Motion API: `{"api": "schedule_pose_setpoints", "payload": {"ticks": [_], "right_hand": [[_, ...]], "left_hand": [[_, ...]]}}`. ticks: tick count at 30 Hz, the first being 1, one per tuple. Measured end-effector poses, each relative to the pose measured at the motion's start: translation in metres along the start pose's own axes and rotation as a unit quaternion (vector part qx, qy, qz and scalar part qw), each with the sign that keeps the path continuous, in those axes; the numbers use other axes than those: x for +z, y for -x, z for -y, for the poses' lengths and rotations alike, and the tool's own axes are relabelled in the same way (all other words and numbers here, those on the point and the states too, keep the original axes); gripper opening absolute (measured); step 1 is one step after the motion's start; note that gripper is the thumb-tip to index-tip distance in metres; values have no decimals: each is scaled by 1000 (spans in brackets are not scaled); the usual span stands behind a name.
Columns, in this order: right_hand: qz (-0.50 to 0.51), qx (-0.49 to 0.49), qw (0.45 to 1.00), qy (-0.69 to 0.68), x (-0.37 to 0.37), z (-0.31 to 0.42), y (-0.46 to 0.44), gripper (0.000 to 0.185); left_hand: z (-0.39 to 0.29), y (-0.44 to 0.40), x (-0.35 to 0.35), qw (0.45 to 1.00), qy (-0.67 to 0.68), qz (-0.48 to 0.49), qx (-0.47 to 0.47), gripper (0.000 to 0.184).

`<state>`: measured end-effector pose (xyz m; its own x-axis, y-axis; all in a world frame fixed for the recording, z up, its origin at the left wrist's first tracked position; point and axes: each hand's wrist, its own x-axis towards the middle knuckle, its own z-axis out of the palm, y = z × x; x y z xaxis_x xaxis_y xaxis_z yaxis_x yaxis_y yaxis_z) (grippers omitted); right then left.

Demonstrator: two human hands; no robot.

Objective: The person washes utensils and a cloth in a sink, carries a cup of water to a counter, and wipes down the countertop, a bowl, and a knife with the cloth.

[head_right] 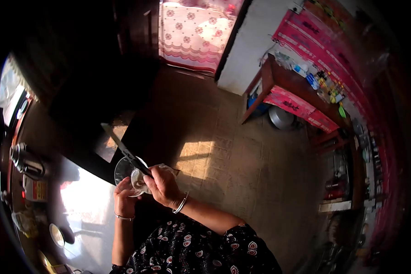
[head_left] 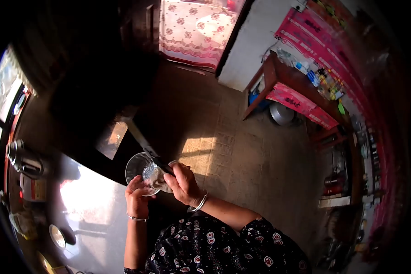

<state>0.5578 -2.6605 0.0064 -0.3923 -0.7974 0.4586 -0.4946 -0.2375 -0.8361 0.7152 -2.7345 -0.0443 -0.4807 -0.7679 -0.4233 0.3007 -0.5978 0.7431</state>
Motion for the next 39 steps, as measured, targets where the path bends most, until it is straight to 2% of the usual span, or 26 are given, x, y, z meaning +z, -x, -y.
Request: {"api": "schedule_pose_setpoints", "payload": {"ticks": [2, 3, 4, 5, 6, 7, 8, 10, 12, 14, 15, 16, 17, 18, 20, 21, 24, 26, 28, 31, 35, 38, 39], "right_hand": [[-54, 24, 996, -71, -33, 7, 2, 14], [-65, 40, 980, -186, -29, -4, 12, 17], [-53, 10, 993, -106, -38, -4, 13, 19], [-129, -98, 986, -26, -40, -4, 7, 20], [-199, -204, 957, 59, -39, -5, 1, 20], [-182, -155, 971, 24, -44, -10, 2, 19], [-210, -171, 962, 40, -48, -10, -2, 22], [-236, -137, 959, 81, -65, -7, -13, 24], [-242, -40, 968, 61, -93, 8, -24, 28], [-259, 29, 965, -22, -111, 1, -29, 24], [-270, 95, 953, -99, -118, -2, -30, 23], [-278, 157, 931, -177, -125, -6, -30, 24], [-278, 161, 930, -177, -138, -10, -31, 26], [-295, 142, 910, -253, -142, -24, -32, 25], [-328, 205, 858, -339, -156, -30, -27, 25], [-346, 212, 814, -415, -160, -39, -21, 25], [-408, 275, 755, -433, -175, -50, 1, 22], [-416, 269, 758, -424, -182, -67, 31, 24], [-494, 245, 718, -425, -198, -59, 45, 26], [-534, 163, 692, -456, -228, -66, 87, 26], [-597, 185, 614, -482, -277, -67, 139, 22], [-535, 143, 627, -548, -306, -80, 191, 21], [-566, 166, 602, -538, -318, -81, 203, 21]], "left_hand": [[18, -17, 27, 981, 145, 119, -46, 50], [25, -20, 41, 958, 222, 165, -71, 51], [31, -15, 62, 958, 241, 145, -59, 45], [32, -12, 85, 941, 290, 154, -84, 42], [32, -13, 104, 920, 340, 161, -109, 39], [36, -17, 117, 925, 294, 234, -63, 36], [37, -22, 122, 922, 269, 272, -59, 35], [39, -27, 137, 958, 223, 161, -82, 34], [33, -28, 145, 966, 157, 151, -143, 46], [34, -41, 157, 939, 121, 252, -200, 46], [32, -41, 172, 945, 71, 242, -206, 46], [32, -44, 180, 935, 45, 283, -206, 47], [37, -52, 183, 928, 33, 302, -214, 47], [43, -60, 186, 920, 21, 320, -223, 47], [46, -68, 197, 908, 8, 330, -260, 49], [48, -70, 205, 902, -5, 337, -269, 48], [69, -71, 234, 885, -10, 359, -297, 44], [86, -49, 267, 895, -26, 339, -289, 41], [116, -49, 276, 871, -60, 375, -311, 35], [151, -28, 310, 868, -152, 391, -267, 37], [206, 0, 360, 835, -215, 438, -255, 37], [248, 18, 389, 814, -256, 458, -250, 36], [260, 26, 399, 803, -268, 474, -242, 36]]}}
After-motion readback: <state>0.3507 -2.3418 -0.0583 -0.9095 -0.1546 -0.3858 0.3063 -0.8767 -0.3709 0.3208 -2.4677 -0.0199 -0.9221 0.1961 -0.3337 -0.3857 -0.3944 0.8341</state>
